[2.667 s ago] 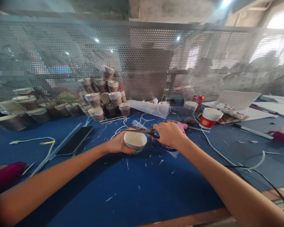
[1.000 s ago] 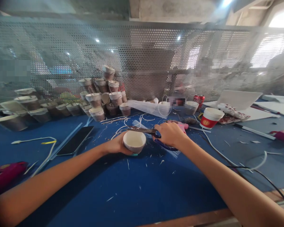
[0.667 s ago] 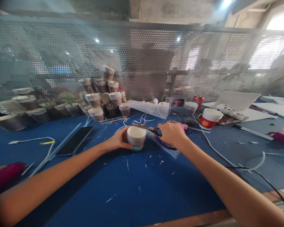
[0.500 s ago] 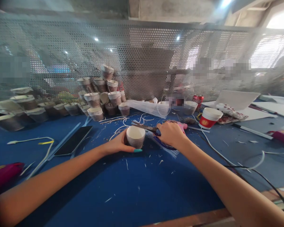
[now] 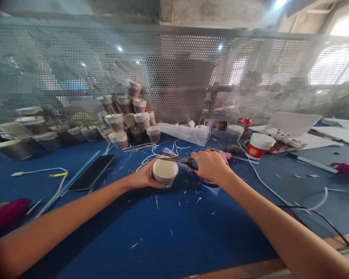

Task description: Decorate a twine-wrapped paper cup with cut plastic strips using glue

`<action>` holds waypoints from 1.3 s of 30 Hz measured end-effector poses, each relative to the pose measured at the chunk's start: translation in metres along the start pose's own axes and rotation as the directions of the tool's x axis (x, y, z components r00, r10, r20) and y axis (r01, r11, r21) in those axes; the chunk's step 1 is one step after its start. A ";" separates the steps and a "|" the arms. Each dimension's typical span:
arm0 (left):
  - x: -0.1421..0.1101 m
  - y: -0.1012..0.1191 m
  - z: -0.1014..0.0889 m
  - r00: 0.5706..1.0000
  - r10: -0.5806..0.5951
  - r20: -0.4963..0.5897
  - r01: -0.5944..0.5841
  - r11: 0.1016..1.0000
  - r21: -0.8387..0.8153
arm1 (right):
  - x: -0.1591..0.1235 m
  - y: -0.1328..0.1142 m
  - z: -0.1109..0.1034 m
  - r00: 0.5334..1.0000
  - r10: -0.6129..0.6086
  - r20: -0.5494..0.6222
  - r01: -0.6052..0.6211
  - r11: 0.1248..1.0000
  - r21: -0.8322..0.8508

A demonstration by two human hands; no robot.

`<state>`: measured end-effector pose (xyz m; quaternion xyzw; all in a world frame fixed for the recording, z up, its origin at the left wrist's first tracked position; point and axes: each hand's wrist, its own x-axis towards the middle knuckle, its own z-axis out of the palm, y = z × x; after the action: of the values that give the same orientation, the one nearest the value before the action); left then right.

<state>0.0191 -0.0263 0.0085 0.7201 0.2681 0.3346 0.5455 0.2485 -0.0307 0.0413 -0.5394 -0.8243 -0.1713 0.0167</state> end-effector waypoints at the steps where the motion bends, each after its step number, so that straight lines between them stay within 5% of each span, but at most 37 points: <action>1: 0.000 0.001 0.000 1.000 0.001 -0.004 -0.001 1.000 0.010 | 0.000 0.000 0.000 1.000 0.011 0.011 -0.010 1.000 -0.005; 8: 0.003 0.005 0.001 1.000 -0.012 0.009 0.012 0.998 0.059 | 0.001 0.001 0.000 1.000 0.024 -0.017 -0.023 1.000 0.020; 13: 0.002 -0.003 -0.010 0.991 -0.130 -0.022 0.124 0.975 -0.186 | 0.002 0.004 0.006 0.978 0.205 -0.026 -0.197 0.962 0.187; 19: 0.003 -0.006 -0.024 0.983 -0.093 0.159 0.174 0.749 -0.639 | 0.005 0.000 0.014 0.965 0.256 -0.056 -0.231 0.933 0.277; 25: 0.001 -0.002 -0.029 0.971 -0.090 0.221 0.227 0.638 -0.736 | 0.001 -0.008 0.012 0.962 0.271 -0.025 -0.247 0.908 0.338; 32: 0.000 -0.002 -0.029 0.976 -0.118 0.185 0.217 0.639 -0.738 | -0.002 -0.011 0.010 0.968 0.248 -0.037 -0.225 0.925 0.306; 39: 0.001 -0.014 -0.031 0.981 -0.196 -0.016 0.126 0.689 -0.714 | -0.003 -0.015 0.014 0.966 0.248 -0.075 -0.211 0.920 0.332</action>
<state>-0.0046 -0.0025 0.0011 0.4126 0.2051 0.3949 0.7948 0.2383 -0.0347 0.0236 -0.6116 -0.7698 -0.0626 0.1717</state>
